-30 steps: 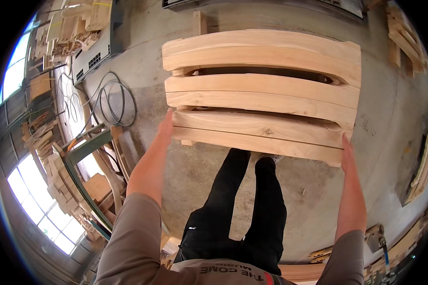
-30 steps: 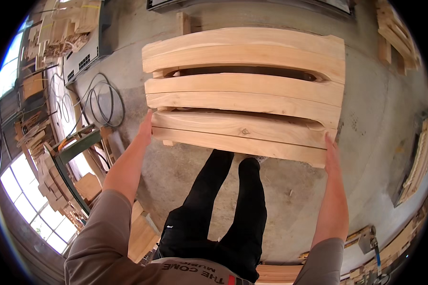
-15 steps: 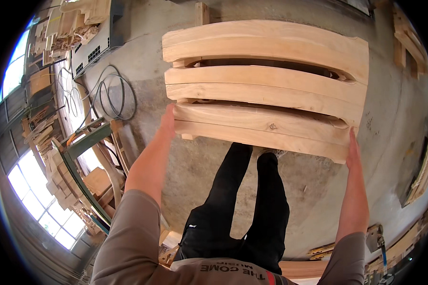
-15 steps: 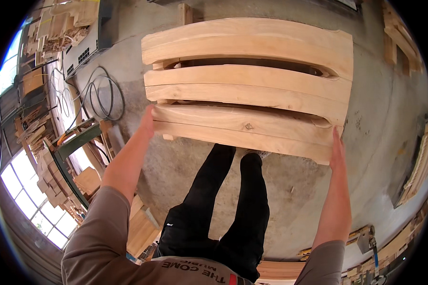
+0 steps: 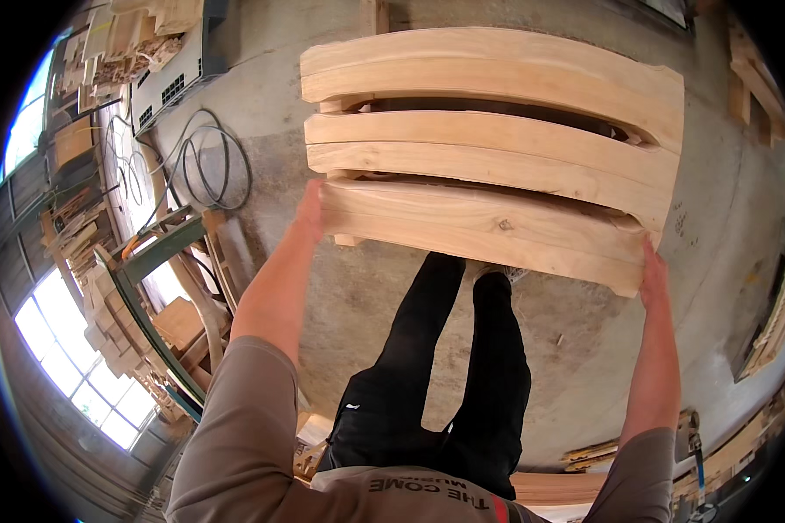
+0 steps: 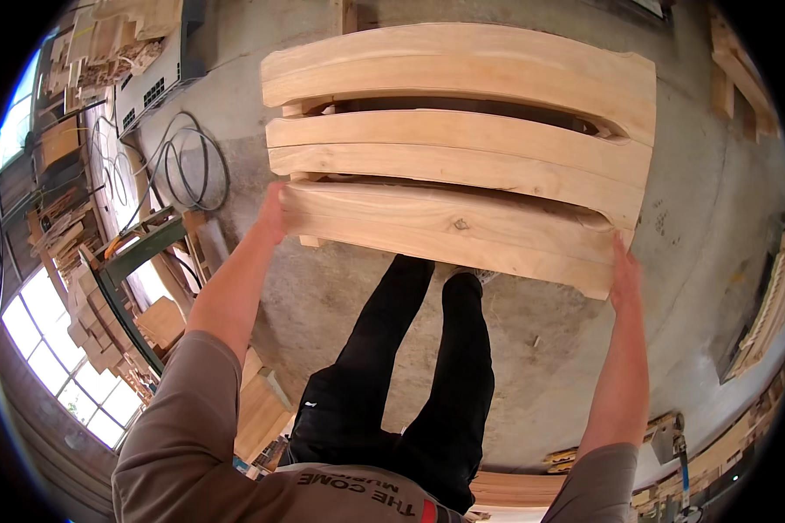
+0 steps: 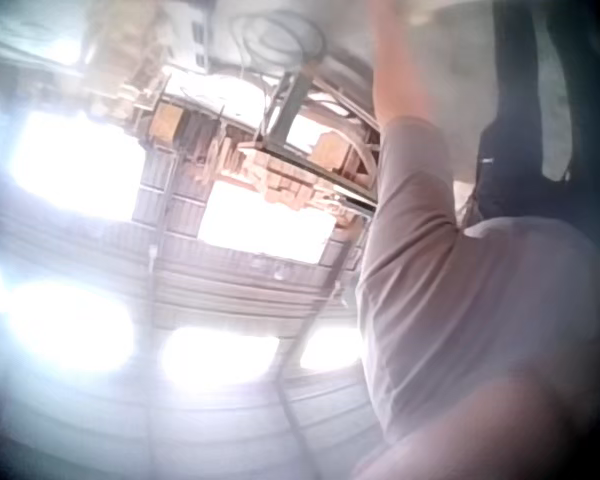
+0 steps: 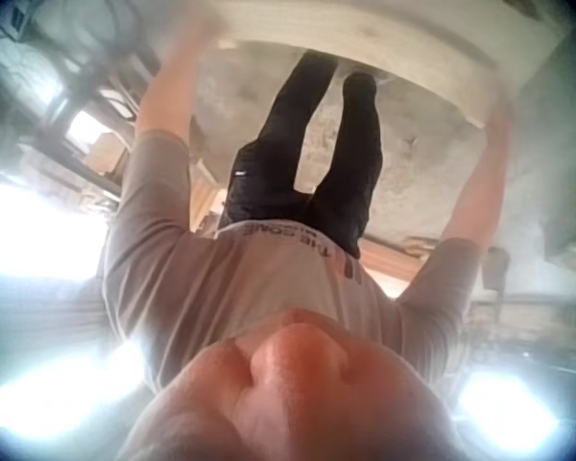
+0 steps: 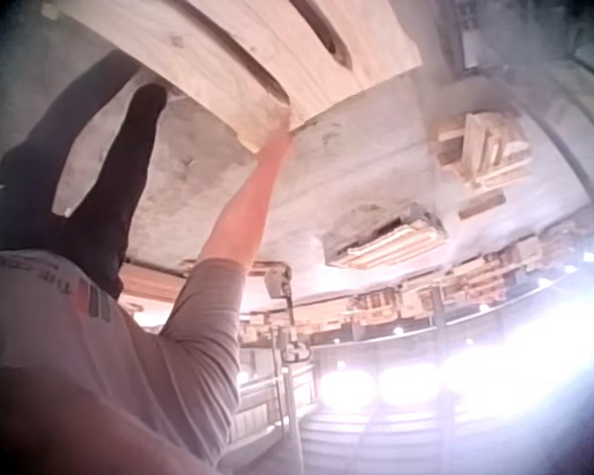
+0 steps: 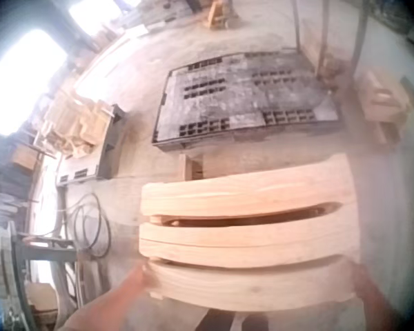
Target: The person picks up curved wooden chair legs from a workbench one by one and stacks them onto a nearby wooden base on the floor.
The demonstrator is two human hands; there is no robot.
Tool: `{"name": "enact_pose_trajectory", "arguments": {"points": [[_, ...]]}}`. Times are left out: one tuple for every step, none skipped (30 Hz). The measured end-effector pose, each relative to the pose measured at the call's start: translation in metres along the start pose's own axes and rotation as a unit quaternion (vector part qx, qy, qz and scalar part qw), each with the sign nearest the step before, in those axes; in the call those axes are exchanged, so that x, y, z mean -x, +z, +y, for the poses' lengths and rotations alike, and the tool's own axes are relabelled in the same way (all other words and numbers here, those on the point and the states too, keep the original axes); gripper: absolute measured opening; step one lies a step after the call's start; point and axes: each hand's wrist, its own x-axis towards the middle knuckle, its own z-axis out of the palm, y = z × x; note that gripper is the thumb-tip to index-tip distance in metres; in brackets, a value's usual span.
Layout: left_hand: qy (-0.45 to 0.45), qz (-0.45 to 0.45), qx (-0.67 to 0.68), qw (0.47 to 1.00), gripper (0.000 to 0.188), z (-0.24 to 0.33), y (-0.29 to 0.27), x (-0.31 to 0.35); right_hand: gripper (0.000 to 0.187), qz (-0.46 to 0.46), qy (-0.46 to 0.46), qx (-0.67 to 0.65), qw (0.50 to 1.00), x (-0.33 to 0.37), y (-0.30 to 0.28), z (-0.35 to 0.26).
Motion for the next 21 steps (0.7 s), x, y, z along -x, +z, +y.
{"name": "enact_pose_trajectory", "arguments": {"points": [[0.003, -0.003, -0.001, 1.0, 0.065, 0.003, 0.008, 0.009, 0.081, 0.009, -0.007, 0.009, 1.0, -0.002, -0.002, 0.002], [0.006, -0.006, -0.002, 1.0, 0.064, 0.005, 0.013, 0.014, 0.081, 0.017, -0.013, 0.017, 1.0, -0.003, -0.003, 0.004], [0.007, -0.002, 0.0, 1.0, 0.064, 0.003, 0.013, 0.009, 0.082, 0.025, -0.019, 0.027, 0.999, -0.005, -0.006, 0.006], [0.008, 0.005, 0.002, 1.0, 0.063, 0.0, 0.009, 0.01, 0.082, 0.023, -0.028, 0.036, 0.999, -0.005, -0.006, 0.006], [0.008, 0.012, 0.003, 1.0, 0.063, -0.004, 0.006, 0.009, 0.082, 0.022, -0.037, 0.046, 0.998, -0.005, -0.006, 0.006], [0.007, 0.015, 0.005, 1.0, 0.063, -0.007, 0.004, 0.008, 0.082, 0.02, -0.045, 0.056, 0.997, -0.005, -0.007, 0.007], [0.005, 0.016, 0.006, 1.0, 0.064, -0.009, 0.009, 0.015, 0.081, 0.011, -0.042, 0.049, 0.998, -0.004, -0.008, 0.006], [0.003, 0.016, 0.007, 1.0, 0.064, -0.011, 0.012, 0.018, 0.081, 0.002, -0.039, 0.042, 0.998, -0.004, -0.008, 0.005], [-0.002, 0.003, 0.005, 1.0, 0.064, -0.015, 0.007, 0.007, 0.081, -0.006, -0.037, 0.036, 0.999, -0.003, -0.009, 0.005], [-0.005, -0.004, 0.006, 1.0, 0.065, -0.018, -0.005, -0.005, 0.08, -0.009, -0.033, 0.035, 0.999, -0.001, -0.007, 0.001], [-0.008, -0.017, 0.004, 1.0, 0.065, -0.017, -0.007, -0.011, 0.079, -0.006, -0.029, 0.033, 0.999, 0.001, -0.003, -0.001], [-0.009, -0.008, 0.007, 1.0, 0.065, -0.019, -0.011, -0.014, 0.078, -0.003, -0.026, 0.031, 0.999, 0.003, 0.001, -0.003], [-0.011, -0.001, 0.009, 1.0, 0.064, -0.021, -0.01, -0.012, 0.078, -0.005, -0.035, 0.036, 0.999, 0.005, 0.002, -0.004], [-0.013, 0.005, 0.011, 1.0, 0.064, -0.022, -0.007, -0.011, 0.078, -0.008, -0.044, 0.041, 0.998, 0.007, 0.004, -0.004], [-0.009, -0.001, 0.007, 1.0, 0.062, -0.02, -0.005, -0.013, 0.077, -0.011, -0.053, 0.047, 0.997, 0.007, 0.004, -0.004], [-0.006, -0.006, 0.002, 1.0, 0.059, -0.018, -0.008, -0.018, 0.077, -0.007, -0.052, 0.042, 0.998, 0.005, -0.001, -0.001], [-0.002, -0.013, -0.004, 1.0, 0.057, -0.016, -0.01, -0.021, 0.076, -0.003, -0.052, 0.036, 0.998, 0.001, -0.006, 0.003], [0.017, -0.006, -0.003, 1.0, 0.053, -0.017, -0.01, -0.023, 0.075, 0.003, -0.052, 0.029, 0.998, -0.002, -0.011, 0.008], [0.036, -0.002, -0.002, 0.999, 0.05, -0.019, -0.007, -0.027, 0.074, 0.0, -0.06, 0.041, 0.997, -0.003, -0.011, 0.011], [0.052, 0.0, -0.001, 0.999, 0.046, -0.022, -0.002, -0.032, 0.073, 0.002, -0.07, 0.054, 0.996, -0.003, -0.01, 0.009], [0.052, -0.007, 0.007, 0.999, 0.047, -0.019, -0.001, -0.036, 0.072, 0.006, -0.08, 0.066, 0.995, -0.003, -0.008, 0.007]]}}
